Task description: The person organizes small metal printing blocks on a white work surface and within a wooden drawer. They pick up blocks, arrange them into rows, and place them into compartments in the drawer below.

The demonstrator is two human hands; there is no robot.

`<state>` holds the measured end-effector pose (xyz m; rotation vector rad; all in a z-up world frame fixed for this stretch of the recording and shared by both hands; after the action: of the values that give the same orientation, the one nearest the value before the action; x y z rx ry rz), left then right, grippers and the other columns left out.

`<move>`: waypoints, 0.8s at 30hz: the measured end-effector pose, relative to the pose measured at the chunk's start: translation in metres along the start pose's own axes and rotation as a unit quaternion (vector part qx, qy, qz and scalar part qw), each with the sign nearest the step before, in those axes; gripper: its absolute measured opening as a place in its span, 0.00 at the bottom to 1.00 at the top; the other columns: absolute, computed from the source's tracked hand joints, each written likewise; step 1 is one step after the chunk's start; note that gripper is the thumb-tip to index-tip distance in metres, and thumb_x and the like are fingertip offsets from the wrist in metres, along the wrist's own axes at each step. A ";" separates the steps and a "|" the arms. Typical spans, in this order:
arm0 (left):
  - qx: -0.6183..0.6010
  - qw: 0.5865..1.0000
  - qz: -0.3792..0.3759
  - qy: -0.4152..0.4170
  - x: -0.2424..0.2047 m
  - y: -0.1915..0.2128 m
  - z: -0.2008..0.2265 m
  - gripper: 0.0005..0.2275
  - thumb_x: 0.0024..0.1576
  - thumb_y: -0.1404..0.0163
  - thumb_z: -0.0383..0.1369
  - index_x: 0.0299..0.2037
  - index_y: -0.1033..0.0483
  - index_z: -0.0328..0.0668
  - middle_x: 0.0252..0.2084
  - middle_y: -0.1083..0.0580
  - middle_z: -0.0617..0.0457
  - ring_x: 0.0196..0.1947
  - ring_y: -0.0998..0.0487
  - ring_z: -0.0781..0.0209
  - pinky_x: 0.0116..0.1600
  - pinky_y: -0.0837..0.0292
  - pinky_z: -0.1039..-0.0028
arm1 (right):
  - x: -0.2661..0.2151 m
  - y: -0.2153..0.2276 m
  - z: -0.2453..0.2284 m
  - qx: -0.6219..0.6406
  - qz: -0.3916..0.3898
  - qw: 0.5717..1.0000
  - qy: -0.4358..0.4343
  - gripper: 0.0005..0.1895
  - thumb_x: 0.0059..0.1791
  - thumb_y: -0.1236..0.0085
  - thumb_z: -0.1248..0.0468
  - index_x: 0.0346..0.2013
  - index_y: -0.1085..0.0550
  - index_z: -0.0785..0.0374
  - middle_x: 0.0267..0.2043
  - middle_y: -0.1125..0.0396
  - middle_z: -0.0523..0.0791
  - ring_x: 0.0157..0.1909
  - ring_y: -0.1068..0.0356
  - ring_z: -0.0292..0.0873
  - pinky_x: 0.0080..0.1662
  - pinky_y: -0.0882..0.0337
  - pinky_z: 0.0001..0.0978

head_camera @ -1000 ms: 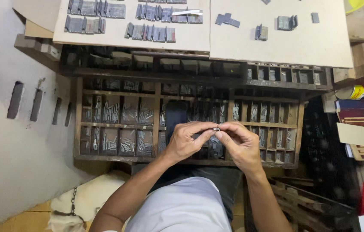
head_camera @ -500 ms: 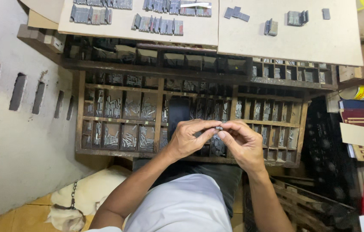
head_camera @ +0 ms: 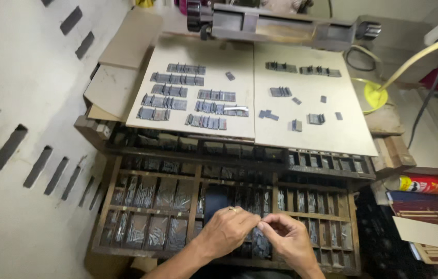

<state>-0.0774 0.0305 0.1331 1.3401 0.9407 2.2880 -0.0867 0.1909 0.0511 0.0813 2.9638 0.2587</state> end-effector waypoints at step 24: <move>-0.054 0.986 -0.025 0.157 -0.055 -0.004 -0.051 0.19 0.63 0.48 0.35 0.62 0.28 0.35 0.48 0.19 0.47 0.39 0.18 0.53 0.44 0.23 0.63 | 0.224 0.136 -0.255 -0.493 0.220 0.837 0.088 0.08 0.45 0.47 0.62 0.35 0.21 0.56 0.33 0.25 0.45 0.39 0.26 0.49 0.43 0.24 0.48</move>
<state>-0.0936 -0.0171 0.0772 0.9177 0.9157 2.5163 -0.3447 0.2975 0.2868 0.6137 2.5169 1.8586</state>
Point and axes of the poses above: each hand's wrist, its own x-axis towards the middle knuckle, its own y-axis out of the back of the hand, z = x × y, the point moved 9 cm from there along x, towards the middle knuckle
